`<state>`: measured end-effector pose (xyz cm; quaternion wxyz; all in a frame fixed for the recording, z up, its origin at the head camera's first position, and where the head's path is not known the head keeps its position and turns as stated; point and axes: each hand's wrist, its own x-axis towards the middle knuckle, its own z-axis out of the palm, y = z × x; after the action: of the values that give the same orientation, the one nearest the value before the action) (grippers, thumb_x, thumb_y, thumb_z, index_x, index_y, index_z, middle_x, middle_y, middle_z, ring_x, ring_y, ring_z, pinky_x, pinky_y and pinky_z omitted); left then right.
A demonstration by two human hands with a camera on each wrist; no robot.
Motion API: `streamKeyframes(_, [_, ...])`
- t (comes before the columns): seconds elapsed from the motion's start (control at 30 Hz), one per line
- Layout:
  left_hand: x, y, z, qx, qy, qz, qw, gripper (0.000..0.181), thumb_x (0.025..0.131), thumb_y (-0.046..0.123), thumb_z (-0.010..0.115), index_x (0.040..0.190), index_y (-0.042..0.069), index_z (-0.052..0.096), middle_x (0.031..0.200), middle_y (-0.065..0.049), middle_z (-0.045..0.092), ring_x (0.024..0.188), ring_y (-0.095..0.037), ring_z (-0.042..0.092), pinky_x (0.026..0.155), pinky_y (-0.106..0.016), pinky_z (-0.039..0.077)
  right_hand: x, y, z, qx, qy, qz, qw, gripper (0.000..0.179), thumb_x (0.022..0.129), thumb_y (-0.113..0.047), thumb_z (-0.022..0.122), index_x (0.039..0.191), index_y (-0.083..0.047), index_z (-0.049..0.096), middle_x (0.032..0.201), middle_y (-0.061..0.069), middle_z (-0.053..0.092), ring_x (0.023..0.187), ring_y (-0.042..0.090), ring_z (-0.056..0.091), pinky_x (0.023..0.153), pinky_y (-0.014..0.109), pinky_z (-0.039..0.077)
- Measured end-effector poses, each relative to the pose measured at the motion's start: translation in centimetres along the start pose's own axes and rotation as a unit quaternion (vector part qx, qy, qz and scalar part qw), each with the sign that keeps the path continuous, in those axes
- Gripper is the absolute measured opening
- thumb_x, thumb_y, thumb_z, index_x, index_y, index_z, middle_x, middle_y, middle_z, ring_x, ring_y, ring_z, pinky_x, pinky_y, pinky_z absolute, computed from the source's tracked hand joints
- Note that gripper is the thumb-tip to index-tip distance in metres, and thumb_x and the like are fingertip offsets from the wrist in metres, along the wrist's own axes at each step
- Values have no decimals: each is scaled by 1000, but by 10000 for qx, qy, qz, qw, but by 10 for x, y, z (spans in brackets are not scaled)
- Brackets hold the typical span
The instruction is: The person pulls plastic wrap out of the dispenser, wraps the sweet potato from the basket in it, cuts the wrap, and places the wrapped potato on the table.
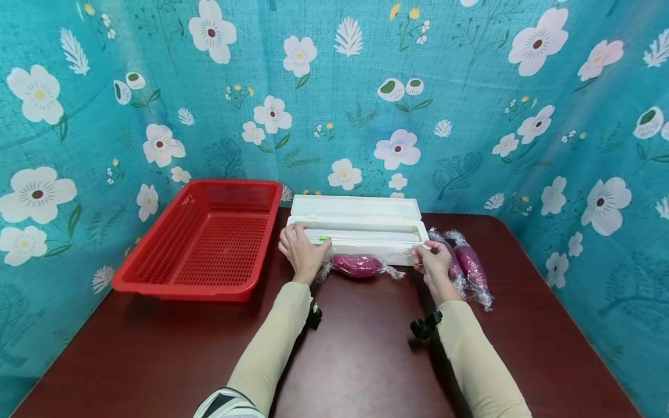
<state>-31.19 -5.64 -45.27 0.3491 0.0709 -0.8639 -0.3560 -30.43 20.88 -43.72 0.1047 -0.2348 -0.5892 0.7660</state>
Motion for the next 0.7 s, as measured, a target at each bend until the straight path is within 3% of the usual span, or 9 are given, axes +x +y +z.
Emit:
streamKeyframes(0.13, [0, -1, -6, -205, -251, -760, 9966, 78, 61, 40, 78, 119, 0, 44, 132, -22, 30, 125, -35, 20, 99, -52, 14, 2, 4, 0, -82, -19, -40, 10000, 30, 74, 7, 57, 91, -10, 41, 54, -1, 56, 38, 6, 46, 36, 19, 38])
streamKeyframes(0.23, [2, -2, -9, -446, -405, -989, 9933, 82, 64, 37, 77, 125, -2, 39, 133, -23, 30, 123, -35, 24, 100, -47, 19, 5, 7, 0, -127, 23, -53, 9999, 29, 74, 6, 57, 91, -11, 41, 55, -1, 56, 39, 5, 46, 36, 20, 39])
streamKeyframes(0.33, [3, -5, -10, -611, -415, -1050, 9917, 78, 67, 31, 75, 127, -4, 38, 132, -23, 33, 122, -35, 27, 100, -44, 22, 7, 7, 1, -97, 39, -61, 9999, 30, 74, 6, 57, 91, -12, 41, 56, -1, 56, 40, 5, 46, 37, 19, 39])
streamKeyframes(0.47, [4, -11, -11, -979, -99, -1122, 9888, 64, 72, 16, 71, 124, -8, 42, 128, -24, 40, 120, -34, 32, 100, -39, 24, 5, 6, 2, -38, 13, -3, 10000, 31, 73, 7, 57, 91, -11, 41, 55, 0, 56, 40, 6, 46, 37, 19, 38])
streamKeyframes(0.57, [4, -16, -11, -1227, 128, -1012, 9872, 51, 77, 7, 66, 120, -10, 46, 125, -25, 45, 118, -34, 37, 99, -39, 27, 4, 5, 2, -43, 48, 35, 10000, 30, 74, 7, 57, 91, -12, 40, 56, 0, 56, 40, 6, 46, 36, 19, 38])
streamKeyframes(0.7, [4, -20, -12, -1290, 189, -765, 9885, 41, 82, 3, 59, 118, -12, 48, 123, -27, 46, 116, -36, 39, 98, -41, 28, 3, 5, 3, 11, 36, 77, 10000, 30, 75, 8, 56, 91, -11, 39, 54, 0, 55, 38, 7, 45, 36, 19, 38])
